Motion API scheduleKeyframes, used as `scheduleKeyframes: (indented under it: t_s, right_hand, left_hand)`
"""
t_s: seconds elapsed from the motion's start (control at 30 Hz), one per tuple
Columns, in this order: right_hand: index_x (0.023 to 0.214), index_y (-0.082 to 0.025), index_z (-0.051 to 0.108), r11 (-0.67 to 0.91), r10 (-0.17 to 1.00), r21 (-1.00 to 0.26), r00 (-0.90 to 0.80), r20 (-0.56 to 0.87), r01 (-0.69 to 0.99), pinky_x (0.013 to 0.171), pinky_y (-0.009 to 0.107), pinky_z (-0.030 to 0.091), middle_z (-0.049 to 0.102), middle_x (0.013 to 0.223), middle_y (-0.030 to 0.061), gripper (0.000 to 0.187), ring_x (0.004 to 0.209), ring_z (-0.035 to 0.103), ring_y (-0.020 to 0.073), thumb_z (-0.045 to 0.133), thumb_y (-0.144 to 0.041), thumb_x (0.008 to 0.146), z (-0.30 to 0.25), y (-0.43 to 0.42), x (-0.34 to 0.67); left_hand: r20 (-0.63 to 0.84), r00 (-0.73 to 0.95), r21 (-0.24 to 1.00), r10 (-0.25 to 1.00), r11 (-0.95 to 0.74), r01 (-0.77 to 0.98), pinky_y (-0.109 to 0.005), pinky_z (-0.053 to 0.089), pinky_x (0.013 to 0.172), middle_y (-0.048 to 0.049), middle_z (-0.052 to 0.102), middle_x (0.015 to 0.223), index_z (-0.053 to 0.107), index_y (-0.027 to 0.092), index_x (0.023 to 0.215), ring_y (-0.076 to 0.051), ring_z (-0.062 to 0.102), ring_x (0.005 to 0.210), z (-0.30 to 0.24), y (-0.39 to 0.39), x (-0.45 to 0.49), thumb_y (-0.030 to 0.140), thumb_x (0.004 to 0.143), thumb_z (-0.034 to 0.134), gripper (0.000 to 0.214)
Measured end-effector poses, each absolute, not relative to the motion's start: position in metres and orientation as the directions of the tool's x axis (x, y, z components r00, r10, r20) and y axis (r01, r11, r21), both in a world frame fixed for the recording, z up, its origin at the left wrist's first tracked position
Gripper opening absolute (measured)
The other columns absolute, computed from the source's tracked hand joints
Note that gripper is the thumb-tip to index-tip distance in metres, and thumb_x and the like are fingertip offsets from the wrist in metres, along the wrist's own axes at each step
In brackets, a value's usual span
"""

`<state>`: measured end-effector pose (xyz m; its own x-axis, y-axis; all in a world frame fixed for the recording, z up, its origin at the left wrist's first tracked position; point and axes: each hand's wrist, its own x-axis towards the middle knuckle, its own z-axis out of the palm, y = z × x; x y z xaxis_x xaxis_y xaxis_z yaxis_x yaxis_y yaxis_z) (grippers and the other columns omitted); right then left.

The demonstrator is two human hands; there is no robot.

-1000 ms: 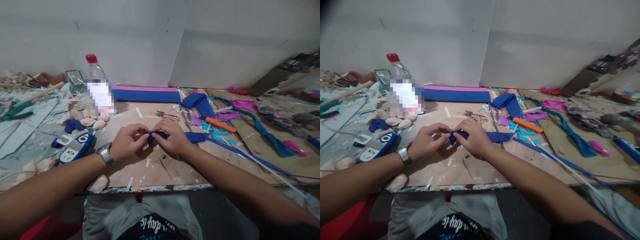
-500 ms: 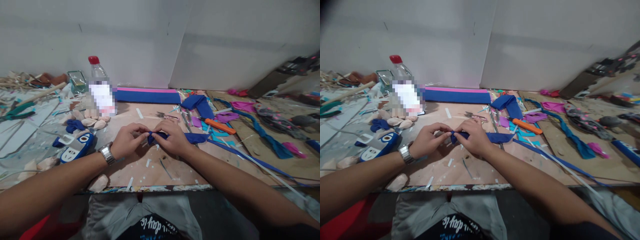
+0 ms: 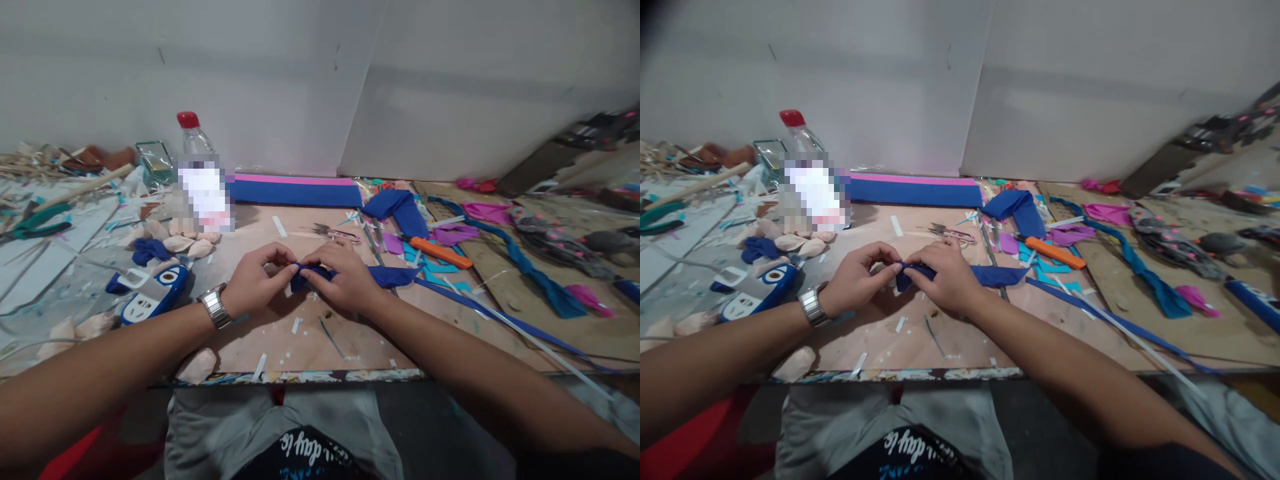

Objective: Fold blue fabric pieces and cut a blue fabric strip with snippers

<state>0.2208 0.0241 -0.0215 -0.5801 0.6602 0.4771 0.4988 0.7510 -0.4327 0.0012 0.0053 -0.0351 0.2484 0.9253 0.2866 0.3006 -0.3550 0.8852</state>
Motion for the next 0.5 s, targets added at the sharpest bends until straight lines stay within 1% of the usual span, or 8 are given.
scheduleKeyframes:
  t_s: [0.1,0.27,0.37,0.5]
  right_hand:
    - [0.105,-0.023,0.073,0.753,0.658,-0.421,-0.592,0.466,0.506,0.1,0.044,0.035,0.08,0.1,0.0032,0.01,0.095,0.071,0.023,0.068,-0.028,0.098,-0.0208,0.0235,0.2213]
    - [0.104,-0.023,0.072,0.772,0.635,-0.386,-0.594,0.494,0.505,0.102,0.044,0.036,0.081,0.102,0.0029,0.007,0.095,0.074,0.0217,0.067,-0.024,0.099,-0.0195,0.0263,0.2235]
    - [0.105,-0.023,0.072,0.793,0.608,-0.349,-0.628,0.485,0.499,0.098,0.042,0.039,0.081,0.103,0.0043,0.011,0.097,0.074,0.0219,0.062,-0.023,0.102,-0.018,0.0276,0.2246]
    - [0.106,-0.021,0.072,0.791,0.611,-0.315,-0.649,0.453,0.525,0.096,0.042,0.04,0.081,0.103,0.006,0.015,0.098,0.072,0.023,0.057,-0.021,0.103,-0.016,0.0265,0.2242]
  left_hand:
    - [0.292,0.227,0.897,0.929,-0.348,0.271,-0.031,0.051,0.08,-0.0037,0.07,0.093,0.066,0.018,0.097,-0.017,0.065,0.085,-0.0366,0.0066,0.0007,0.028,0.091,0.068,0.012]
    - [0.303,0.214,0.906,0.929,-0.35,0.239,-0.029,0.05,0.076,-0.0018,0.065,0.091,0.061,0.019,0.098,-0.016,0.062,0.081,-0.0384,0.0075,0.0001,0.026,0.093,0.063,0.008]
    - [0.318,0.223,0.89,0.922,-0.371,0.266,-0.03,0.05,0.077,-0.0021,0.065,0.092,0.06,0.019,0.099,-0.016,0.062,0.082,-0.0386,0.0066,-0.0002,0.026,0.094,0.061,0.008]
    - [0.373,0.253,0.833,0.893,-0.442,0.332,-0.03,0.05,0.079,-0.0028,0.066,0.093,0.062,0.019,0.1,-0.017,0.062,0.085,-0.037,0.0049,-0.0005,0.025,0.095,0.059,0.008]
